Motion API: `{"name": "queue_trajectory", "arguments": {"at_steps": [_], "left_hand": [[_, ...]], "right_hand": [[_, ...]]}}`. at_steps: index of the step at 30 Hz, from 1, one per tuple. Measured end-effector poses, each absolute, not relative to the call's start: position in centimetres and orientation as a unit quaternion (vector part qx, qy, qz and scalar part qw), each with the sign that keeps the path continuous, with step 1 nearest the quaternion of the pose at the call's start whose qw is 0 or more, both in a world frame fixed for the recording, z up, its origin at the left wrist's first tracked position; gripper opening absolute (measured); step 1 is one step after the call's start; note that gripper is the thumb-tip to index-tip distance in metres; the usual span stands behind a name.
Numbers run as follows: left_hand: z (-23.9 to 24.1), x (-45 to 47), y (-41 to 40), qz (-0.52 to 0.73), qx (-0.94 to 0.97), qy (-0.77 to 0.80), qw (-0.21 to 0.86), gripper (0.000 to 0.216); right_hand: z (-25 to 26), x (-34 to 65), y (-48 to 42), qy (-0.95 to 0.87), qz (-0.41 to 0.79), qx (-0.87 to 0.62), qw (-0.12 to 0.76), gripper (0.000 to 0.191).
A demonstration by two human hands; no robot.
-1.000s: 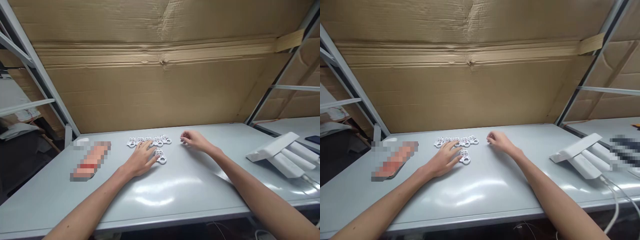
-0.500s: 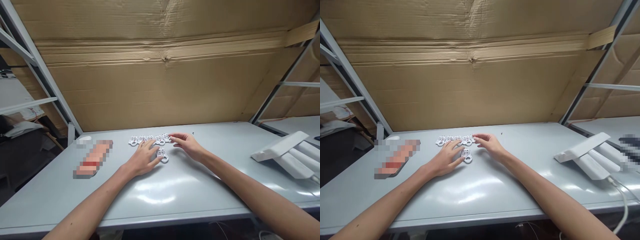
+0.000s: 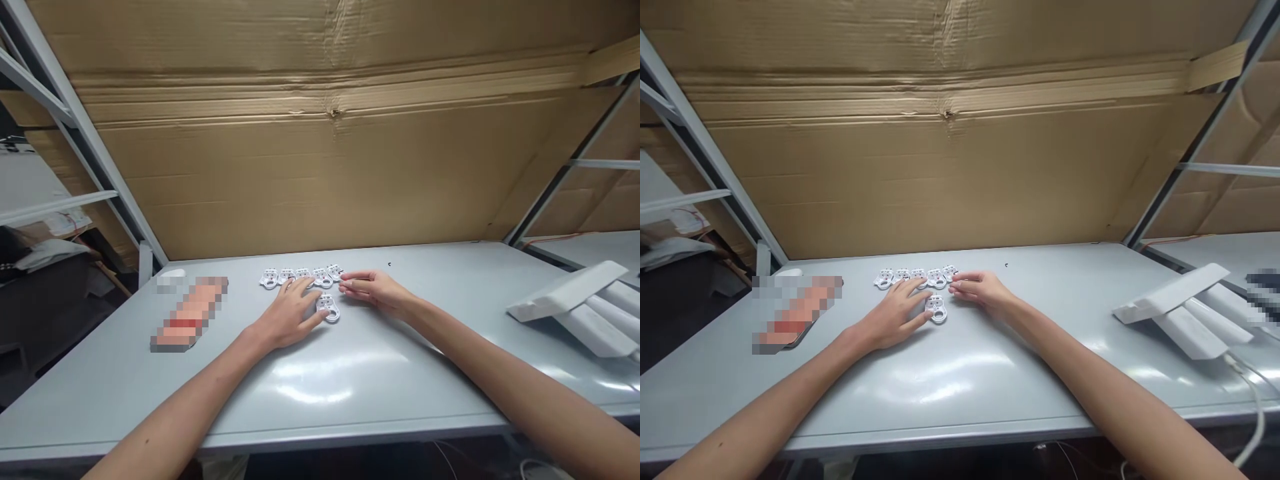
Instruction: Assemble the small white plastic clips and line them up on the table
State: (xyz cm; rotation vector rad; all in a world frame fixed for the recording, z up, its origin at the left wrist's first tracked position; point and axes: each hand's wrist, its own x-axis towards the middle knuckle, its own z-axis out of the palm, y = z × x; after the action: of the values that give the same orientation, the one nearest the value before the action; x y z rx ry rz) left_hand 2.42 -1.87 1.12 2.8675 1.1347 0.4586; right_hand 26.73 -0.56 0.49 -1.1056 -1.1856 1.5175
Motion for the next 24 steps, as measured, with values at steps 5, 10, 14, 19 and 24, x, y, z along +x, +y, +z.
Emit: {"name": "queue_trajectory", "arguments": {"at_steps": [5, 10, 14, 19, 24], "left_hand": [[1.09, 2.48, -1.89, 0.145, 0.921, 0.362, 0.011, 0.042], [1.16, 2.5, -1.93, 0.144, 0.921, 0.362, 0.008, 0.043], [1.38, 2.56, -2.08, 0.147, 0.922, 0.357, 0.005, 0.041], [1.54, 2.51, -2.18, 0.145, 0.924, 0.353, 0.008, 0.047], [1.24, 2.42, -1.97, 0.151, 0.925, 0.35, 0.006, 0.048]], "right_hand": [[0.52, 26.64, -0.52, -0.48, 0.633, -0.424, 0.435, 0.021], [0.74, 26.55, -0.64, -0.483, 0.648, -0.403, 0.43, 0.013], [0.78, 26.46, -0.67, -0.492, 0.642, -0.4, 0.431, 0.014], [0.75, 26.36, -0.86, -0.502, 0.622, -0.417, 0.433, 0.018], [1.17, 26.14, -1.3, -0.526, 0.594, -0.435, 0.425, 0.027]]}}
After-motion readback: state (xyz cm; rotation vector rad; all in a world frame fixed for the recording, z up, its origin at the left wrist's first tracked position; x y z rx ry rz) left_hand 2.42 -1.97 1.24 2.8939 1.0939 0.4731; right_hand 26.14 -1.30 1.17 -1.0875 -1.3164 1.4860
